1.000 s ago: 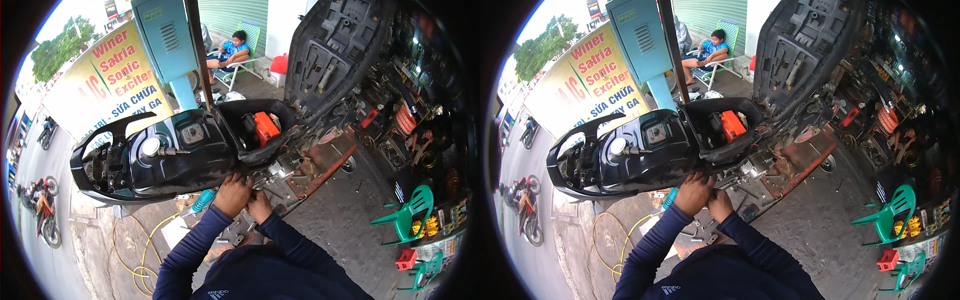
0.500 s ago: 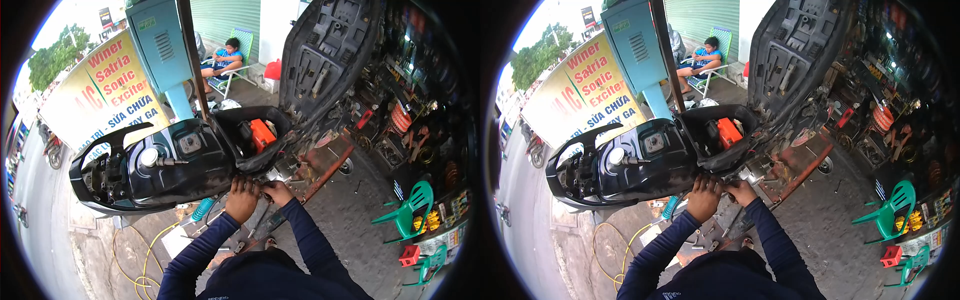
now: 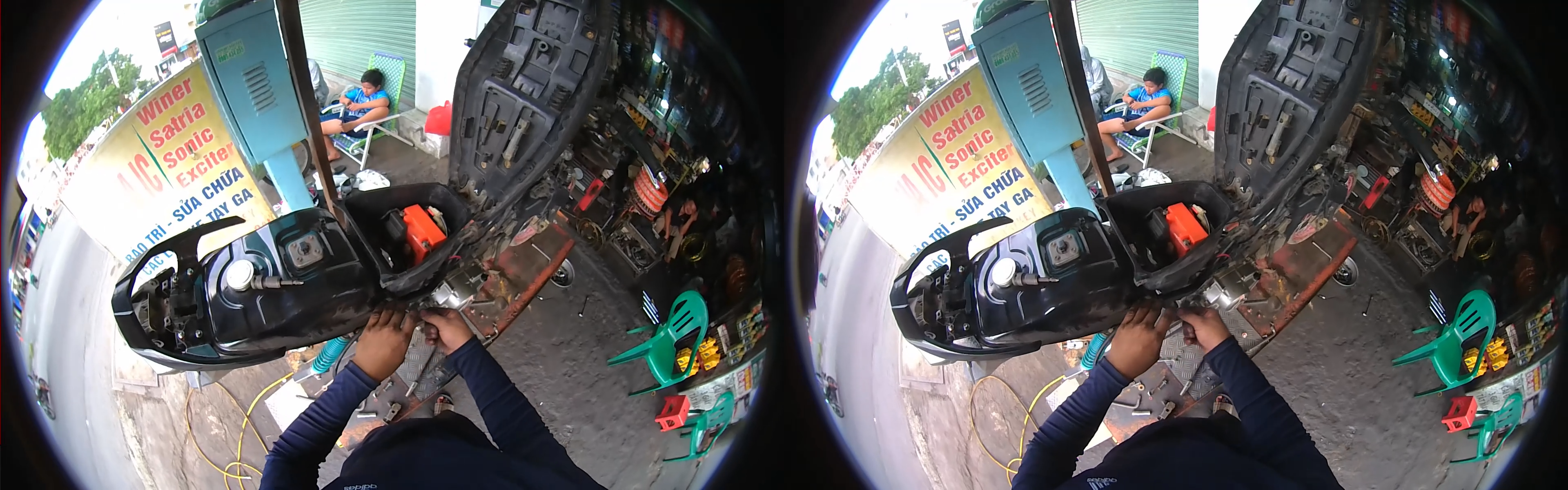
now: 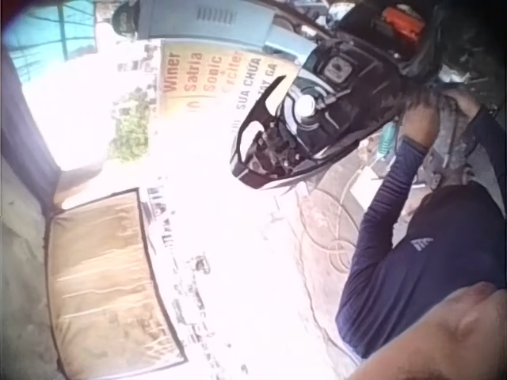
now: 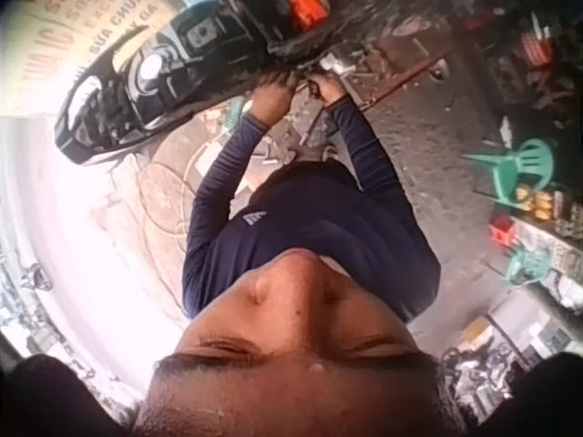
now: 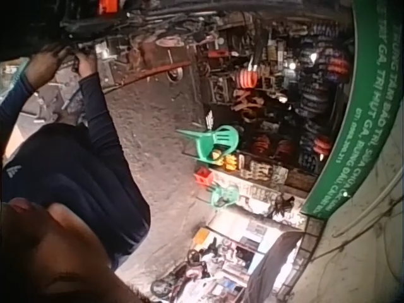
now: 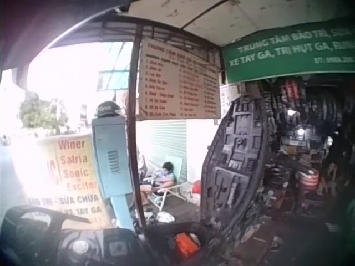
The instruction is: Performing maintenance on a motorcycle, including battery and wiring work.
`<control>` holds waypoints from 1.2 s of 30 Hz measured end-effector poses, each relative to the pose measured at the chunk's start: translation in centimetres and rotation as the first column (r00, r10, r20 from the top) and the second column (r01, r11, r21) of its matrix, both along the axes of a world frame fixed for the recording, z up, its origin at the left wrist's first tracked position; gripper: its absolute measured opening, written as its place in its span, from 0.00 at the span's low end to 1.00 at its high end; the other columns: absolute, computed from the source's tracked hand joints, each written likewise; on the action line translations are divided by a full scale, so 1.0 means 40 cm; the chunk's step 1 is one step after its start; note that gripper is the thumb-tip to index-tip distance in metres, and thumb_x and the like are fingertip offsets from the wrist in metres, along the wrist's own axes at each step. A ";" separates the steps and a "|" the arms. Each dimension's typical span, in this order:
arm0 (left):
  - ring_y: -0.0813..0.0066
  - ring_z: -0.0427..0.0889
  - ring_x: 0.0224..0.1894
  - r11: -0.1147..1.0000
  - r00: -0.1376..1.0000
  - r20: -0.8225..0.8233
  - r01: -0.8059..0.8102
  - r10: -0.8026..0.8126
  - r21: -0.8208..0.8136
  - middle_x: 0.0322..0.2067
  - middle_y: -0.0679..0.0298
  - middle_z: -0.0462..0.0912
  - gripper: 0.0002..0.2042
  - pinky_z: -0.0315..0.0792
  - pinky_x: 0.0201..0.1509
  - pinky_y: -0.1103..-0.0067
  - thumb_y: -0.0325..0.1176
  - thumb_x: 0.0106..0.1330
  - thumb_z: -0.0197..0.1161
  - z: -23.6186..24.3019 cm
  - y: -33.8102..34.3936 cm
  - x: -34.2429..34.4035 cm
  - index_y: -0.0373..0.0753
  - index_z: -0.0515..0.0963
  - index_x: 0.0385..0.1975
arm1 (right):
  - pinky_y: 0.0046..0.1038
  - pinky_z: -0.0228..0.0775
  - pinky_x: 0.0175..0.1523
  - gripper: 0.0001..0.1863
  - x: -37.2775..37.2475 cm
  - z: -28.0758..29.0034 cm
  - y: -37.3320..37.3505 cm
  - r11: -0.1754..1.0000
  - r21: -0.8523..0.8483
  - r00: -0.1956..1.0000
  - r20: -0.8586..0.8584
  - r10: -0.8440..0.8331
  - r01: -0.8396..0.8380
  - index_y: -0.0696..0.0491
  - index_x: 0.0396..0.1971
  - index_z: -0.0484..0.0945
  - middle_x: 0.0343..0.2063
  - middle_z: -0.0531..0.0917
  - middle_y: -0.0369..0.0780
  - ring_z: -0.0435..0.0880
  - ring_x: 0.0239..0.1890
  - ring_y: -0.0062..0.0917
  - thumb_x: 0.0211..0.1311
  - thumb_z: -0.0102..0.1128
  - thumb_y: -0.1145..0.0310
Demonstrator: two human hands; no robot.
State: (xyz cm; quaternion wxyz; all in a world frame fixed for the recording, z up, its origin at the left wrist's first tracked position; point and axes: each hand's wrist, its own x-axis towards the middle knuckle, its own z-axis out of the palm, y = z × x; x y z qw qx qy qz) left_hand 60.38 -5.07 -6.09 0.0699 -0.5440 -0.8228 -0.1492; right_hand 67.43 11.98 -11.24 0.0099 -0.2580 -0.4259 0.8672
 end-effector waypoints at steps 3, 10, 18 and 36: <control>0.53 0.72 0.60 0.999 0.994 -0.103 -0.022 0.024 0.022 0.54 0.50 0.75 0.21 0.63 0.67 0.62 0.29 0.59 0.52 -0.022 0.046 0.002 0.36 0.72 0.55 | 0.24 0.59 0.20 0.07 -0.033 -0.013 0.083 0.999 0.027 1.000 0.015 -0.019 0.019 0.52 0.28 0.76 0.14 0.67 0.29 0.64 0.14 0.15 0.60 0.66 0.70; 0.52 0.71 0.61 0.998 0.987 -0.157 -0.037 0.046 0.055 0.55 0.48 0.74 0.20 0.59 0.70 0.62 0.31 0.61 0.52 -0.057 0.063 0.007 0.35 0.73 0.54 | 0.25 0.60 0.22 0.07 -0.053 -0.098 0.073 0.983 -0.144 0.984 -0.119 -0.134 0.116 0.54 0.31 0.77 0.15 0.69 0.31 0.66 0.15 0.17 0.63 0.63 0.66; 0.50 0.69 0.63 0.993 0.961 -0.253 -0.093 0.107 0.068 0.57 0.44 0.72 0.18 0.57 0.71 0.59 0.33 0.61 0.52 -0.073 0.077 0.025 0.35 0.75 0.50 | 0.22 0.62 0.19 0.12 -0.040 -0.081 0.035 0.950 0.253 0.982 -0.094 -0.162 0.181 0.54 0.33 0.79 0.17 0.73 0.32 0.70 0.15 0.16 0.61 0.67 0.61; 0.54 0.75 0.58 0.994 0.997 -0.035 -0.066 0.069 0.088 0.48 0.48 0.78 0.17 0.59 0.70 0.59 0.30 0.58 0.55 -0.001 0.060 -0.012 0.37 0.76 0.48 | 0.25 0.64 0.23 0.16 0.001 -0.005 0.000 0.755 0.654 0.998 0.016 0.052 -0.050 0.59 0.24 0.82 0.17 0.80 0.38 0.75 0.15 0.21 0.64 0.60 0.61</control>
